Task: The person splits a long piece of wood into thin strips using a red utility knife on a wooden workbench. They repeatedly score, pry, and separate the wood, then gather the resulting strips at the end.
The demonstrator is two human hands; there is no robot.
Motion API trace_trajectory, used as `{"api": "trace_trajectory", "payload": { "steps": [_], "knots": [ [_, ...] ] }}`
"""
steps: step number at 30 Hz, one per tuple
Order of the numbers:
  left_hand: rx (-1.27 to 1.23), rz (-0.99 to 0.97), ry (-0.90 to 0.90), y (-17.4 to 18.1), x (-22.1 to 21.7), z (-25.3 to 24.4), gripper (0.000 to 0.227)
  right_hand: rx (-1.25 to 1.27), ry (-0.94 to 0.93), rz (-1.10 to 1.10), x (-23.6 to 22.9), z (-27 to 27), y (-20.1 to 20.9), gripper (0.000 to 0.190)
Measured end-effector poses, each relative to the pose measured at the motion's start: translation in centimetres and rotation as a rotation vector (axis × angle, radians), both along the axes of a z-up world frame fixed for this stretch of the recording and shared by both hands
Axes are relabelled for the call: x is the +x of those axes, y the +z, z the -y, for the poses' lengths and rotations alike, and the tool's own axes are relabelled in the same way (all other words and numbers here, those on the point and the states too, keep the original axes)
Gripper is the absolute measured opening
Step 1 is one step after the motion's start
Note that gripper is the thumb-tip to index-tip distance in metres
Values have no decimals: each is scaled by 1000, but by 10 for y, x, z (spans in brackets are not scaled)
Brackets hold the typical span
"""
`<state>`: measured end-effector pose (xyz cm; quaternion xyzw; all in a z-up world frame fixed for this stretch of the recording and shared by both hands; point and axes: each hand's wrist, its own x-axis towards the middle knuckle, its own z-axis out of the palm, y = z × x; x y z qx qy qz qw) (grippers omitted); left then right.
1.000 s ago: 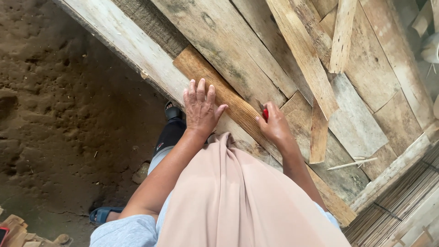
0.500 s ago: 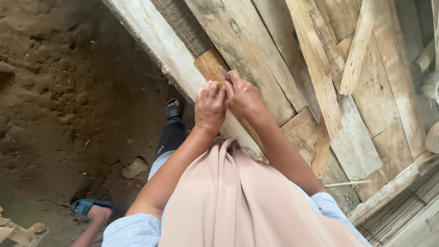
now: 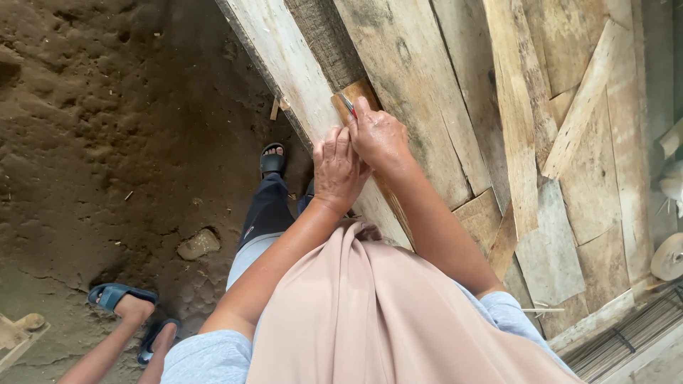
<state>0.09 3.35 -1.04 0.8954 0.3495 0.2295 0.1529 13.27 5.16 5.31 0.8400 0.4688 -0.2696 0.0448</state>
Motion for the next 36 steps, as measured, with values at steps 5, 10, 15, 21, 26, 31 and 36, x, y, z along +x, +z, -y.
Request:
{"api": "trace_trajectory", "payload": {
  "steps": [5,10,15,21,26,31,36],
  "knots": [
    [3,-12,-4,-5,-3,2,79,-5,18,-6,0,-2,5,37],
    [23,-50,-9,-1,-8,0,89,-31,20,0,-1,-5,4,37],
    [27,-56,-19,-2,-6,4,83,-74,7,-40,-9,-17,31,34],
    [25,-127,-32,4,-5,6,80,-136,46,-47,-4,-22,31,30],
    [23,-170,-29,3,-6,6,82,-157,45,-50,5,-13,15,34],
    [24,-143,-24,0,-5,6,90,-214,48,-84,1,-7,22,33],
    [14,-121,-25,-3,-5,5,87,-215,52,-85,1,-3,26,33]
  ]
}}
